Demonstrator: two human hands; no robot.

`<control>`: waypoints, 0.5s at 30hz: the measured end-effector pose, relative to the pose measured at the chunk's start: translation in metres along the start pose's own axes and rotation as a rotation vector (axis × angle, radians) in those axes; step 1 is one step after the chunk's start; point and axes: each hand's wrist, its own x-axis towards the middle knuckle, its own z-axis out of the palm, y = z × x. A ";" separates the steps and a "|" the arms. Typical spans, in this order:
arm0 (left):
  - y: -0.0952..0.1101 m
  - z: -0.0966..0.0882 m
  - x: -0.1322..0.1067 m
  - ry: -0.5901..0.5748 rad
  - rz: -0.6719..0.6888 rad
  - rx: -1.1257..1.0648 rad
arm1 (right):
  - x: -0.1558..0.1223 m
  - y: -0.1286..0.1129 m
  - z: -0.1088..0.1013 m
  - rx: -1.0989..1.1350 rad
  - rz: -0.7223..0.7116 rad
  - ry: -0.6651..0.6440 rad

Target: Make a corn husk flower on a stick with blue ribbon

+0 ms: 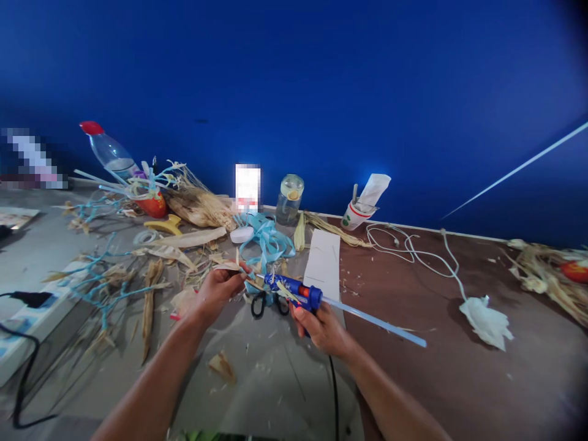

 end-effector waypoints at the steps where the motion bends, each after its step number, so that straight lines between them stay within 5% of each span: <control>1: 0.000 0.000 0.000 -0.003 0.001 0.006 | 0.000 -0.001 0.000 0.017 -0.012 0.002; 15: 0.003 0.004 -0.001 -0.018 0.008 0.095 | 0.002 0.000 0.003 -0.068 0.046 -0.006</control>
